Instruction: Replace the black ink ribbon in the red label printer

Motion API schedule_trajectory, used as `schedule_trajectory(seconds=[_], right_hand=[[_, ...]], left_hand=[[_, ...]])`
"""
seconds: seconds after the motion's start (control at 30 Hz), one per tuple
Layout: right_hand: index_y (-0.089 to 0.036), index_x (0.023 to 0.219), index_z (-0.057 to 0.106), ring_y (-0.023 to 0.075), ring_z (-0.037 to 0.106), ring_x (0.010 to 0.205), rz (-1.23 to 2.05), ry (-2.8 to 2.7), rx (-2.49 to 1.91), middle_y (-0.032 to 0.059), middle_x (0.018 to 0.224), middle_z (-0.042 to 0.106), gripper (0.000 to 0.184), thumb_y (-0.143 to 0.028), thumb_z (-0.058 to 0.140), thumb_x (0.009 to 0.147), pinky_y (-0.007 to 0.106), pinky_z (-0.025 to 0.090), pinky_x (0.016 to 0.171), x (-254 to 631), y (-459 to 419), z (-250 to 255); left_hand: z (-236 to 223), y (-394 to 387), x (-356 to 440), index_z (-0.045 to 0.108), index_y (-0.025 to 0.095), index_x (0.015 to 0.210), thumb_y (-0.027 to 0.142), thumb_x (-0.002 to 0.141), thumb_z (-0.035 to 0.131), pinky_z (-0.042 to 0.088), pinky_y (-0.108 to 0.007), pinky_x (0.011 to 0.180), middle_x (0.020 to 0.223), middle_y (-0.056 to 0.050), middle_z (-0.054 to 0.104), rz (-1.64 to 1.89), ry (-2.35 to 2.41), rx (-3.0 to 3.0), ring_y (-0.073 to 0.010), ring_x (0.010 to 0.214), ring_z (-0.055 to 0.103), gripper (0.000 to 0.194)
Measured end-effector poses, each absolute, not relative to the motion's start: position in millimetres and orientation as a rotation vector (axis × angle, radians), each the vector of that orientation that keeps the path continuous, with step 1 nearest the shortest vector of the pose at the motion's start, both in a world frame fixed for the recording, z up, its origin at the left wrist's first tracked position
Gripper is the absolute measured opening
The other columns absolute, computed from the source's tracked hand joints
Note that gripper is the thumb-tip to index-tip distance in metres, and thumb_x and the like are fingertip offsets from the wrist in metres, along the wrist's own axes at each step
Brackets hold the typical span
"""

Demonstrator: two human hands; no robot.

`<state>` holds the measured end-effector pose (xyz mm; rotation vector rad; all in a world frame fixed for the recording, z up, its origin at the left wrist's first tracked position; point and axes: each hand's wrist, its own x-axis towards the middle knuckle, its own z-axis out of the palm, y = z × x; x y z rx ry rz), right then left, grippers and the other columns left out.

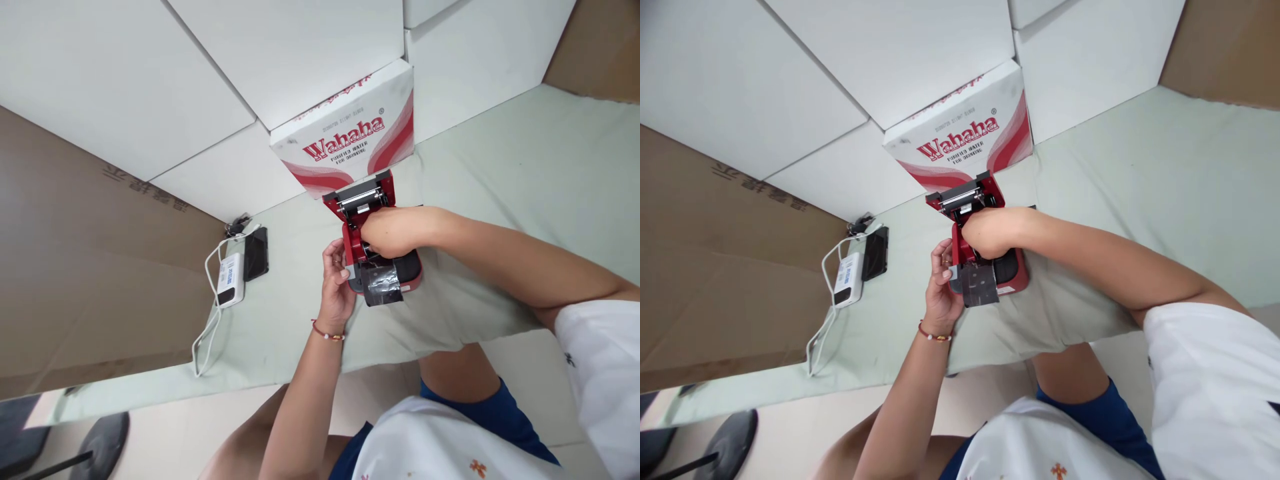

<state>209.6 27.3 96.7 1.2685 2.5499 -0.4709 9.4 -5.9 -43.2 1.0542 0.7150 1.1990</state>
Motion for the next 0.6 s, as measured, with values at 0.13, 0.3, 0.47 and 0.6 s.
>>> schedule_trajectory(seconds=[0.13, 0.3, 0.47, 0.6], right_hand=[[-0.011, 0.115, 0.084, 0.0226, 0.069, 0.086, -0.459, 2.628, 1.236, 0.0137, 0.105, 0.082, 0.037, -0.021, 0.049, 0.106, 0.034, 0.043, 0.074, 221, 17, 124], [-0.02, 0.146, 0.072, 0.0291, 0.067, 0.116, -0.247, 2.936, 1.618, 0.0117, 0.131, 0.078, 0.048, -0.024, 0.038, 0.112, 0.039, 0.046, 0.095, 240, 1, 154], [-0.014, 0.143, 0.069, 0.0312, 0.066, 0.11, -0.102, 2.739, 1.772, 0.0174, 0.124, 0.077, 0.042, -0.032, 0.051, 0.109, 0.039, 0.044, 0.088, 258, 15, 138], [-0.016, 0.118, 0.076, 0.0243, 0.066, 0.088, -0.071, 2.702, 1.67, 0.0106, 0.095, 0.076, 0.033, -0.033, 0.049, 0.109, 0.035, 0.037, 0.077, 264, 9, 141]], left_hand=[[-42, -6, 10, 0.07, 0.036, 0.132, 0.049, 0.073, 0.09, 0.046, -0.044, 0.123, 0.148, -0.004, 0.062, 1.221, 0.719, 1.032, -0.0306, 0.148, 0.052, 0.063], [-43, -8, 10, 0.066, 0.039, 0.138, 0.048, 0.076, 0.089, 0.043, -0.047, 0.128, 0.155, -0.004, 0.06, 1.21, 0.704, 1.051, -0.0311, 0.153, 0.05, 0.067], [-43, -10, 9, 0.049, 0.048, 0.157, 0.05, 0.079, 0.09, 0.041, -0.049, 0.13, 0.161, -0.004, 0.058, 1.228, 0.695, 1.06, -0.0312, 0.157, 0.05, 0.088], [-45, -10, 10, 0.044, 0.052, 0.162, 0.049, 0.08, 0.089, 0.04, -0.05, 0.132, 0.163, -0.002, 0.058, 1.263, 0.675, 1.094, -0.0307, 0.159, 0.05, 0.094]])
